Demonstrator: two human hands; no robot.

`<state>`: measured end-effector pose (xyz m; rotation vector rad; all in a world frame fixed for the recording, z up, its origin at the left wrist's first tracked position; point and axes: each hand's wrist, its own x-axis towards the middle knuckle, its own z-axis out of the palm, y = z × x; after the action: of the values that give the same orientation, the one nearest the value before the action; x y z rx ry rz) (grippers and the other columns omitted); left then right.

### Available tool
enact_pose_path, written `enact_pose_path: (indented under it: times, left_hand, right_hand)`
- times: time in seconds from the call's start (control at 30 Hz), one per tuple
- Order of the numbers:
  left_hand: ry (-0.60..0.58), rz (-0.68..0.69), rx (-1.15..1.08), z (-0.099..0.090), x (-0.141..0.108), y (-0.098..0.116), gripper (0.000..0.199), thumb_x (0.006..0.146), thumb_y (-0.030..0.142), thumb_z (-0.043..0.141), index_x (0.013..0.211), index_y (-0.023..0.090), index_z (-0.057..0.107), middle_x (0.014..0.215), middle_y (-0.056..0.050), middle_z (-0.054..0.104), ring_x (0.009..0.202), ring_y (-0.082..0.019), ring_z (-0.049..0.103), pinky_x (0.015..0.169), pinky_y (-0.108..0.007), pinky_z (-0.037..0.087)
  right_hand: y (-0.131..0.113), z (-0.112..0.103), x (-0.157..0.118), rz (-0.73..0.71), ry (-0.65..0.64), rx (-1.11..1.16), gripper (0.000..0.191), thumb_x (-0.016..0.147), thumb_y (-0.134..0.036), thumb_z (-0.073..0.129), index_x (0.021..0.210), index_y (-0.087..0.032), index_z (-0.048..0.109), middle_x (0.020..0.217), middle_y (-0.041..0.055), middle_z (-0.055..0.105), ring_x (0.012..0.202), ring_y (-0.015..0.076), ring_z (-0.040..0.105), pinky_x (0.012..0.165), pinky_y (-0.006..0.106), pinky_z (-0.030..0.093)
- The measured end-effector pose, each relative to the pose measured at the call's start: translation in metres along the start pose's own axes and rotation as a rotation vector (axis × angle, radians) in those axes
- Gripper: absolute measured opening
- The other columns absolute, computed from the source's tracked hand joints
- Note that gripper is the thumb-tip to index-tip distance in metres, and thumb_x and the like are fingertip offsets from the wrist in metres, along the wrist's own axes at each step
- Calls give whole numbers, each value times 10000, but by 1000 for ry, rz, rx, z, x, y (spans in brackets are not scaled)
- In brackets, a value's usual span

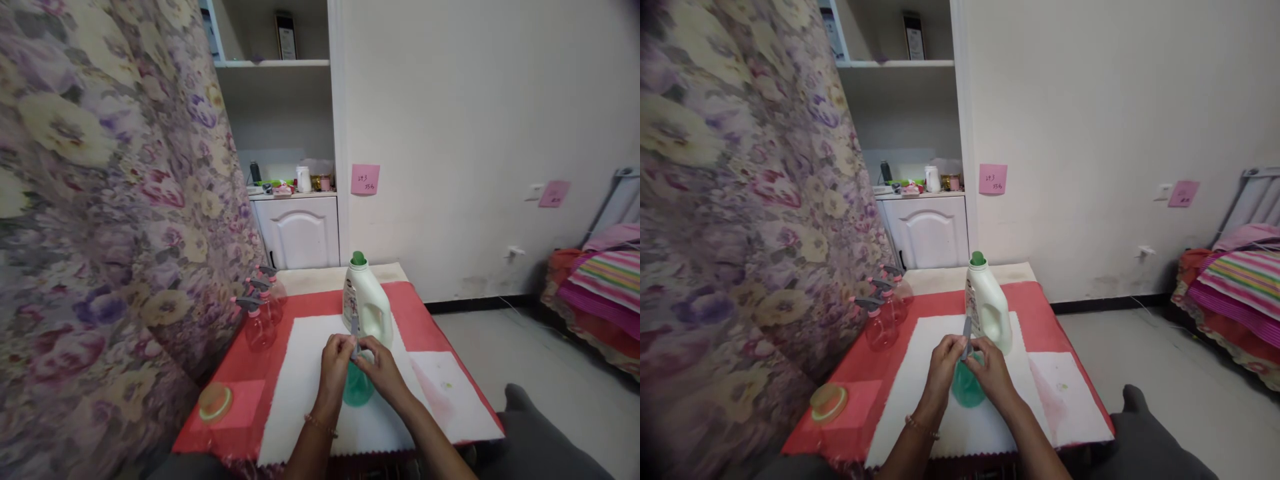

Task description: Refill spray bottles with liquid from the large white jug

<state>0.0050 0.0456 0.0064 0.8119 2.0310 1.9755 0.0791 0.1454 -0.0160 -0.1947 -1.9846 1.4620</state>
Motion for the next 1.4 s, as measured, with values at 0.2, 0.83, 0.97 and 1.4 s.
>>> enact_pose_path:
  times: [0.2, 0.83, 0.97, 1.4]
  left_hand:
    - [-70, -26, 60, -4, 12, 6, 328, 752, 469, 618, 593, 196, 528, 592, 43, 505, 622, -141, 492, 596, -261, 381]
    - [-33, -31, -26, 3, 12, 2, 361, 735, 496, 618, 573, 206, 476, 580, 61, 451, 598, -119, 431, 594, -254, 360]
    - [-14, -18, -19, 6, 12, 0, 350, 733, 485, 616, 571, 208, 474, 586, 59, 456, 603, -123, 441, 590, -257, 361]
    - [66, 17, 7, 9, 6, -4, 338, 729, 478, 635, 578, 218, 480, 591, 50, 470, 623, -134, 472, 592, -254, 383]
  right_hand:
    - [6, -1, 3, 13, 8, 14, 147, 738, -245, 647, 873, -204, 687, 892, 33, 666, 914, 238, 631, 858, 352, 471]
    - [25, 3, 3, 86, -69, 255, 317, 735, -332, 683, 1024, -202, 709, 1021, 73, 751, 1022, 279, 666, 926, 410, 491]
    - [28, 8, 3, 112, 46, 224, 208, 665, -259, 725, 861, -193, 710, 886, 52, 745, 912, 270, 667, 871, 390, 491]
    - [24, 13, 0, 95, 62, 218, 255, 689, -288, 690, 925, -192, 698, 934, 53, 743, 954, 259, 669, 873, 370, 511]
